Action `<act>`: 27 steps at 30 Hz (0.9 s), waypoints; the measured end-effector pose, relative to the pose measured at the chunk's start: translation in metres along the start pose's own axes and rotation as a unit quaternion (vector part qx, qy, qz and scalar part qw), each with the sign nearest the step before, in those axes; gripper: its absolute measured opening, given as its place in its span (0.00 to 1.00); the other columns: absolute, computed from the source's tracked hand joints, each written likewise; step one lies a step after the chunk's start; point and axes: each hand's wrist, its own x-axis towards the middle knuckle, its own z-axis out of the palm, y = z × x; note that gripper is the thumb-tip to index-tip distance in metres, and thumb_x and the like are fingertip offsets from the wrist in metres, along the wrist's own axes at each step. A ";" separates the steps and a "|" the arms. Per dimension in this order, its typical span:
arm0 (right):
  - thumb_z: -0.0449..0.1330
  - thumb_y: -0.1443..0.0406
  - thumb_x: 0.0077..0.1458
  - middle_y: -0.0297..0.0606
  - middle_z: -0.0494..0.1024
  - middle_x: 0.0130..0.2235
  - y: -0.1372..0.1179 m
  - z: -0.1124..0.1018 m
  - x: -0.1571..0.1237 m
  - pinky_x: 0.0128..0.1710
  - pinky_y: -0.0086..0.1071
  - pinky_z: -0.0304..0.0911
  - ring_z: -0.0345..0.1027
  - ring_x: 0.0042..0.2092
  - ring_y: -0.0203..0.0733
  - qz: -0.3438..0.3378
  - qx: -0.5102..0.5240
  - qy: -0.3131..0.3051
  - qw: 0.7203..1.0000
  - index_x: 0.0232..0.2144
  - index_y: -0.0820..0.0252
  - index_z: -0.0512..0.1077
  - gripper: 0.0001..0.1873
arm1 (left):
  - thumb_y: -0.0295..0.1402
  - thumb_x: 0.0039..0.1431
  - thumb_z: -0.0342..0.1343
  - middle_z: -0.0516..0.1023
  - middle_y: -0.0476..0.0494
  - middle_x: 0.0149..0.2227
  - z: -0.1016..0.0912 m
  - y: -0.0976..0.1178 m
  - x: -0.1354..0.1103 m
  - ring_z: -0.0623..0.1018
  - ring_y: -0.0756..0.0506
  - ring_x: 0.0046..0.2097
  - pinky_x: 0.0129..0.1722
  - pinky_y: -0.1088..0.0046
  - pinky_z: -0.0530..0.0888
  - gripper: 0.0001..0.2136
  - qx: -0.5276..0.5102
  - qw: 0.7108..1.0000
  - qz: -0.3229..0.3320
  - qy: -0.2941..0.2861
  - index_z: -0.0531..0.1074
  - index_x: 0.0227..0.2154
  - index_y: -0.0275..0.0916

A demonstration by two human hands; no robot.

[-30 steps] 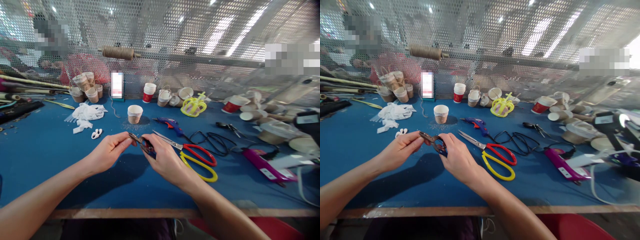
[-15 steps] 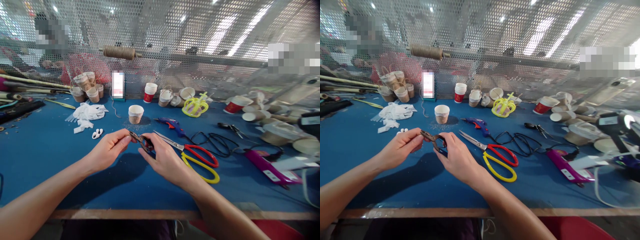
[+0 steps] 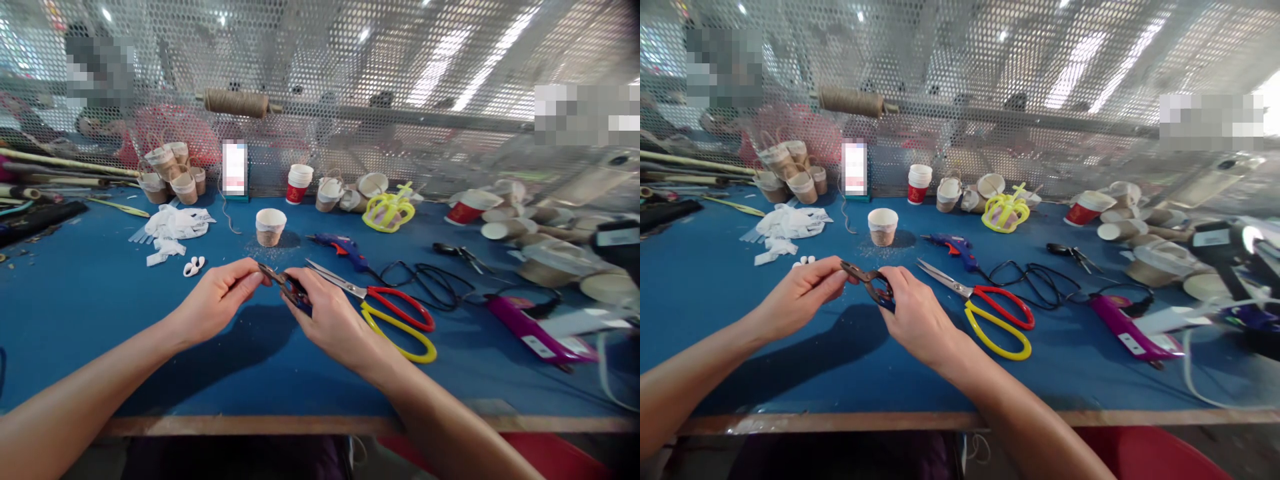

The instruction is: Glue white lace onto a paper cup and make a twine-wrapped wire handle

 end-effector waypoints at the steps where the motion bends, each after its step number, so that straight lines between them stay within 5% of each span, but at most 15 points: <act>1: 0.53 0.71 0.52 0.43 0.72 0.37 0.000 0.000 0.000 0.36 0.35 0.63 0.67 0.36 0.42 -0.001 -0.007 0.002 1.000 0.40 0.62 0.64 0.11 | 0.33 0.60 0.43 0.60 0.54 0.21 0.000 0.000 0.000 0.59 0.55 0.23 0.22 0.80 0.58 0.09 0.003 1.000 -0.002 0.001 0.65 0.27 0.37; 11: 0.53 0.69 0.52 0.44 0.72 0.37 -0.001 0.002 0.002 0.36 0.36 0.61 0.67 0.37 0.44 0.033 -0.021 -0.010 0.999 0.40 0.64 0.66 0.10 | 0.34 0.60 0.44 0.62 0.54 0.20 0.001 0.000 -0.001 0.61 0.55 0.23 0.22 0.81 0.59 0.10 -0.009 0.998 -0.054 0.010 0.67 0.27 0.37; 18: 0.53 0.61 0.55 0.37 0.74 0.37 -0.004 -0.008 0.007 0.37 0.31 0.61 0.66 0.36 0.37 0.066 0.169 -0.126 0.975 0.41 0.61 0.65 0.12 | 0.37 0.60 0.44 0.65 0.55 0.16 0.002 -0.001 0.001 0.60 0.57 0.15 0.14 0.82 0.55 0.11 -0.252 0.950 -0.174 -0.058 0.66 0.28 0.37; 27: 0.55 0.62 0.53 0.42 0.74 0.38 -0.003 -0.002 0.006 0.37 0.34 0.62 0.67 0.38 0.41 0.050 0.092 -0.059 0.993 0.41 0.62 0.65 0.13 | 0.38 0.59 0.46 0.67 0.55 0.16 0.003 -0.004 0.002 0.61 0.57 0.14 0.14 0.83 0.56 0.10 -0.288 0.938 -0.180 -0.065 0.67 0.31 0.36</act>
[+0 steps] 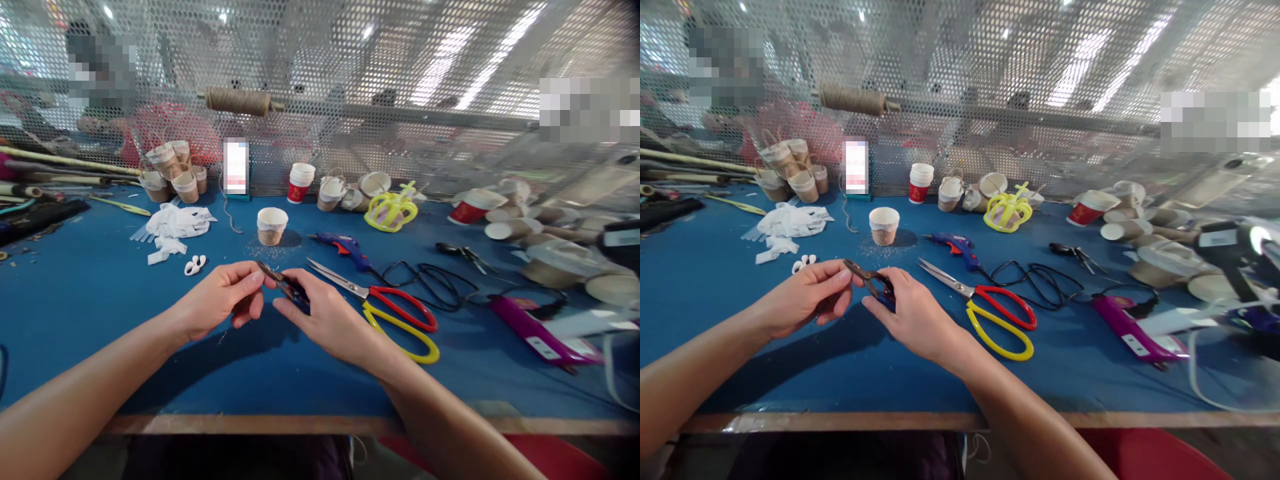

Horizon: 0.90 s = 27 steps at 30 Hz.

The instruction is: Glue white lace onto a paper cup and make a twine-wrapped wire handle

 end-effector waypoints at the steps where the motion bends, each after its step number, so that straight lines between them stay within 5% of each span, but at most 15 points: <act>1: 0.56 0.62 0.53 0.43 0.73 0.39 0.001 0.001 0.000 0.37 0.34 0.62 0.68 0.39 0.42 -0.005 -0.013 0.011 1.000 0.42 0.63 0.65 0.14 | 0.38 0.59 0.46 0.67 0.55 0.16 0.000 0.000 0.000 0.62 0.57 0.14 0.14 0.82 0.56 0.10 0.016 1.000 0.003 0.005 0.68 0.31 0.36; 8: 0.55 0.63 0.54 0.42 0.74 0.37 0.004 0.003 -0.001 0.36 0.34 0.62 0.68 0.37 0.42 -0.013 -0.036 0.033 0.999 0.39 0.62 0.67 0.11 | 0.36 0.60 0.45 0.67 0.55 0.18 0.002 0.002 0.000 0.62 0.58 0.16 0.16 0.82 0.58 0.11 0.136 0.988 0.047 0.047 0.68 0.31 0.35; 15: 0.50 0.61 0.57 0.37 0.75 0.33 -0.003 -0.006 -0.001 0.33 0.30 0.60 0.66 0.34 0.37 0.019 0.048 -0.048 0.998 0.38 0.62 0.67 0.11 | 0.35 0.60 0.45 0.72 0.52 0.20 -0.005 0.008 -0.002 0.70 0.55 0.17 0.18 0.81 0.63 0.08 0.047 0.998 -0.014 -0.041 0.64 0.31 0.37; 20: 0.52 0.59 0.56 0.36 0.74 0.33 -0.001 -0.007 0.000 0.33 0.29 0.59 0.65 0.33 0.37 0.030 0.044 -0.064 0.997 0.37 0.62 0.67 0.12 | 0.35 0.60 0.46 0.70 0.55 0.18 -0.004 0.006 -0.001 0.69 0.55 0.16 0.17 0.81 0.62 0.07 0.053 0.998 -0.017 -0.024 0.63 0.29 0.37; 27: 0.50 0.61 0.56 0.36 0.74 0.32 -0.004 -0.009 -0.001 0.32 0.29 0.59 0.64 0.32 0.37 0.020 0.037 -0.054 0.998 0.34 0.61 0.67 0.10 | 0.33 0.56 0.49 0.72 0.50 0.22 -0.009 0.012 -0.001 0.72 0.52 0.26 0.30 0.74 0.69 0.07 0.096 0.995 0.031 -0.011 0.65 0.27 0.36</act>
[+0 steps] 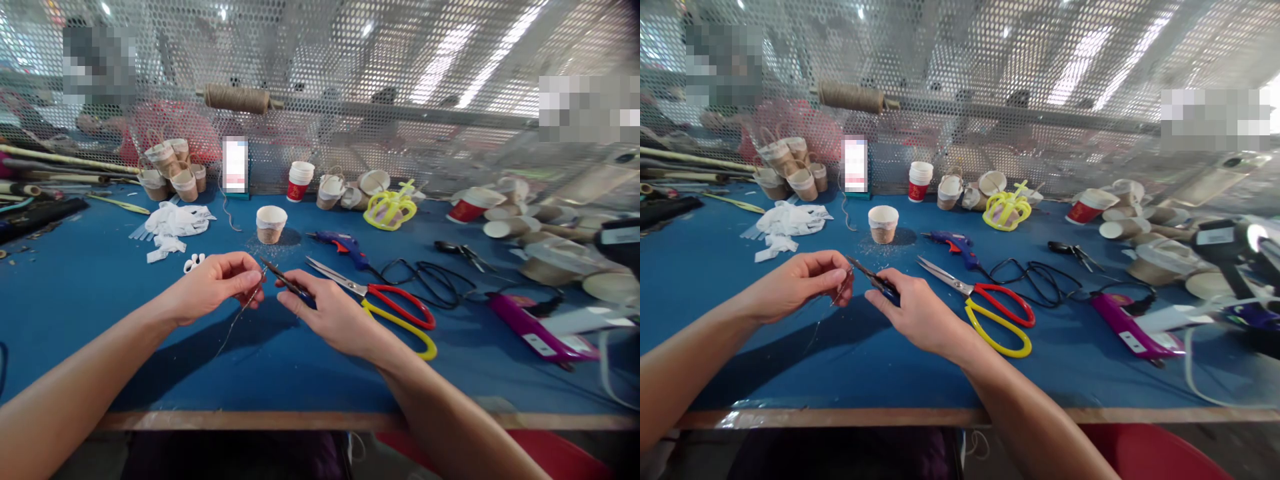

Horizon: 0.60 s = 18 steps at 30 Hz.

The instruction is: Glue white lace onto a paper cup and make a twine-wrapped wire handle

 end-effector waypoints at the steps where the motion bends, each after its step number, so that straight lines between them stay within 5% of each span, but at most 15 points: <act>1: 0.50 0.61 0.57 0.36 0.74 0.31 0.000 0.000 0.000 0.31 0.29 0.58 0.64 0.32 0.37 0.003 -0.001 -0.001 1.000 0.34 0.61 0.67 0.10 | 0.32 0.55 0.50 0.71 0.51 0.22 0.000 0.000 0.000 0.71 0.52 0.26 0.30 0.75 0.69 0.06 0.030 0.999 0.017 0.015 0.65 0.27 0.36; 4: 0.49 0.60 0.57 0.36 0.74 0.30 0.001 0.000 0.001 0.31 0.29 0.58 0.65 0.31 0.37 0.016 0.000 0.007 1.000 0.34 0.61 0.67 0.11 | 0.32 0.54 0.52 0.70 0.51 0.25 0.001 -0.001 -0.001 0.70 0.52 0.28 0.30 0.75 0.68 0.04 0.179 0.972 0.104 0.112 0.66 0.31 0.37; 9: 0.49 0.60 0.58 0.38 0.75 0.33 0.004 0.005 0.003 0.33 0.30 0.59 0.67 0.34 0.39 0.037 0.001 0.031 0.999 0.35 0.61 0.67 0.12 | 0.34 0.55 0.53 0.72 0.44 0.30 0.006 -0.011 -0.003 0.71 0.47 0.34 0.34 0.71 0.69 0.06 0.466 0.800 0.314 0.209 0.69 0.30 0.36; 14: 0.50 0.61 0.57 0.41 0.76 0.34 0.003 0.012 0.003 0.35 0.33 0.60 0.69 0.35 0.42 0.047 -0.010 0.055 0.997 0.36 0.62 0.67 0.11 | 0.29 0.57 0.49 0.72 0.42 0.30 0.012 -0.018 0.000 0.72 0.46 0.33 0.33 0.70 0.70 0.05 0.590 0.703 0.316 0.243 0.69 0.31 0.35; 18: 0.50 0.62 0.56 0.41 0.76 0.33 0.001 0.015 0.003 0.33 0.33 0.59 0.69 0.33 0.42 0.064 -0.019 0.077 0.995 0.35 0.61 0.66 0.09 | 0.26 0.58 0.46 0.73 0.41 0.28 0.017 -0.015 0.004 0.72 0.46 0.32 0.32 0.71 0.70 0.08 0.609 0.675 0.318 0.267 0.70 0.30 0.34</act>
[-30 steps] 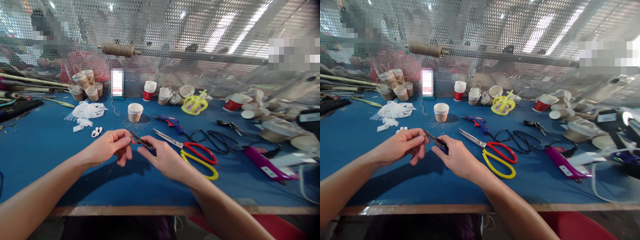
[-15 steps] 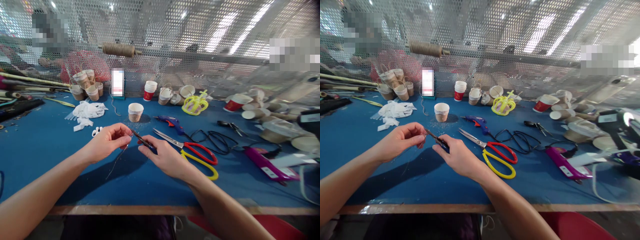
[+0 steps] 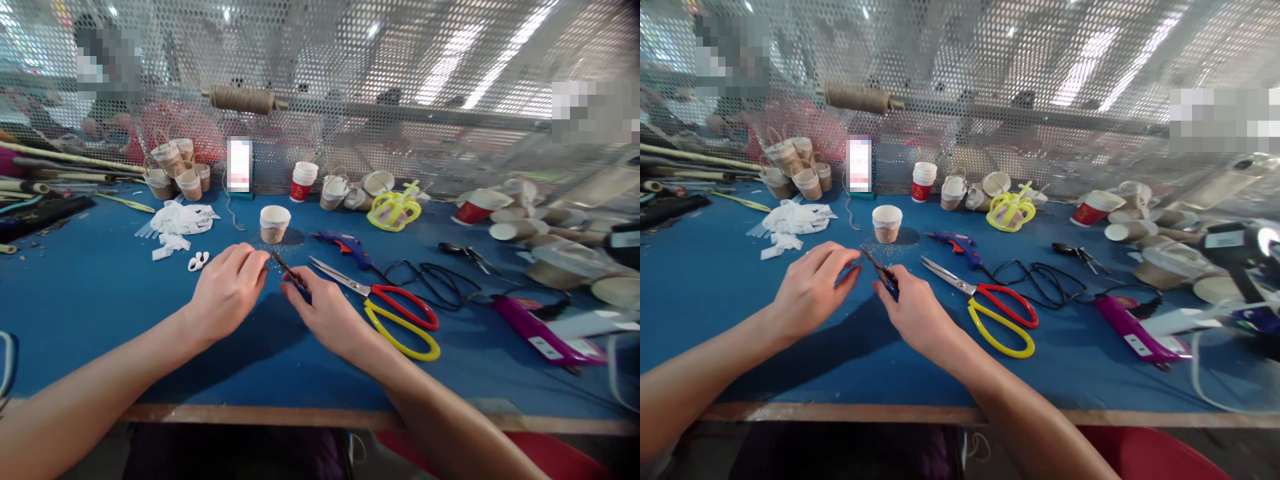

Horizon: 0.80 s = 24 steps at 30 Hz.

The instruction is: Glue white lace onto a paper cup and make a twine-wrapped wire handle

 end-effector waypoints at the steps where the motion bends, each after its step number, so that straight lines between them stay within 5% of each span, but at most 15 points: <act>1: 0.50 0.62 0.56 0.41 0.76 0.32 0.000 0.000 0.000 0.32 0.33 0.59 0.69 0.33 0.42 0.003 -0.003 0.004 1.000 0.35 0.61 0.67 0.09 | 0.26 0.58 0.45 0.73 0.41 0.28 0.000 0.001 0.001 0.73 0.46 0.32 0.32 0.71 0.70 0.09 -0.004 1.000 -0.005 -0.002 0.70 0.29 0.34; 7: 0.50 0.62 0.56 0.41 0.76 0.33 0.002 -0.002 0.001 0.33 0.33 0.60 0.69 0.34 0.42 -0.011 -0.020 0.013 1.000 0.34 0.62 0.67 0.10 | 0.28 0.58 0.46 0.75 0.41 0.30 -0.003 0.000 0.006 0.73 0.47 0.32 0.33 0.71 0.69 0.09 -0.131 0.988 -0.074 -0.029 0.72 0.29 0.35; 10: 0.50 0.63 0.57 0.41 0.76 0.34 0.003 -0.006 0.002 0.34 0.32 0.59 0.69 0.35 0.42 -0.041 -0.024 0.006 0.999 0.35 0.62 0.67 0.09 | 0.30 0.55 0.50 0.74 0.45 0.27 -0.012 -0.005 0.011 0.71 0.50 0.28 0.30 0.74 0.68 0.06 -0.295 0.933 -0.181 -0.095 0.71 0.28 0.36; 12: 0.50 0.63 0.57 0.39 0.75 0.33 0.004 -0.011 0.002 0.33 0.31 0.59 0.68 0.34 0.39 -0.079 -0.017 -0.013 0.997 0.35 0.61 0.67 0.09 | 0.31 0.51 0.54 0.72 0.49 0.23 -0.018 -0.009 0.015 0.69 0.52 0.24 0.25 0.76 0.66 0.05 -0.447 0.830 -0.283 -0.179 0.70 0.25 0.36; 15: 0.51 0.63 0.56 0.37 0.74 0.31 0.005 -0.017 0.001 0.31 0.28 0.59 0.65 0.31 0.36 -0.144 -0.009 -0.052 0.988 0.35 0.61 0.67 0.08 | 0.32 0.46 0.58 0.70 0.51 0.20 -0.023 -0.015 0.016 0.65 0.56 0.20 0.20 0.78 0.63 0.06 -0.646 0.613 -0.370 -0.267 0.68 0.22 0.36; 17: 0.51 0.63 0.56 0.35 0.73 0.30 0.005 -0.019 0.001 0.30 0.27 0.58 0.63 0.29 0.34 -0.159 -0.006 -0.067 0.985 0.34 0.60 0.68 0.08 | 0.33 0.44 0.60 0.69 0.52 0.20 -0.022 -0.016 0.015 0.63 0.57 0.19 0.20 0.79 0.62 0.08 -0.703 0.534 -0.374 -0.285 0.67 0.22 0.36; 18: 0.51 0.63 0.56 0.35 0.73 0.29 0.005 -0.019 0.002 0.29 0.27 0.58 0.62 0.29 0.34 -0.156 -0.005 -0.067 0.986 0.33 0.60 0.67 0.08 | 0.34 0.45 0.59 0.69 0.52 0.20 -0.020 -0.017 0.014 0.63 0.56 0.19 0.20 0.79 0.63 0.08 -0.705 0.536 -0.369 -0.283 0.67 0.23 0.36; 19: 0.51 0.63 0.56 0.34 0.72 0.29 0.004 -0.018 0.002 0.29 0.27 0.58 0.62 0.28 0.34 -0.146 -0.002 -0.063 0.987 0.33 0.60 0.67 0.08 | 0.34 0.46 0.58 0.69 0.52 0.20 -0.018 -0.017 0.013 0.64 0.56 0.19 0.20 0.78 0.64 0.08 -0.687 0.569 -0.360 -0.274 0.67 0.23 0.36; 23: 0.49 0.62 0.57 0.35 0.73 0.28 0.003 -0.012 0.004 0.29 0.28 0.57 0.64 0.28 0.35 -0.076 0.009 -0.029 0.997 0.32 0.60 0.66 0.09 | 0.31 0.52 0.54 0.74 0.46 0.29 -0.011 -0.016 0.008 0.72 0.50 0.31 0.33 0.71 0.70 0.04 -0.422 0.868 -0.230 -0.124 0.70 0.31 0.38; 24: 0.49 0.62 0.58 0.35 0.73 0.28 0.003 -0.011 0.004 0.29 0.28 0.58 0.64 0.28 0.35 -0.059 0.009 -0.025 0.998 0.32 0.61 0.66 0.10 | 0.30 0.53 0.52 0.75 0.44 0.31 -0.010 -0.015 0.007 0.72 0.48 0.35 0.37 0.69 0.70 0.05 -0.346 0.920 -0.170 -0.076 0.71 0.33 0.38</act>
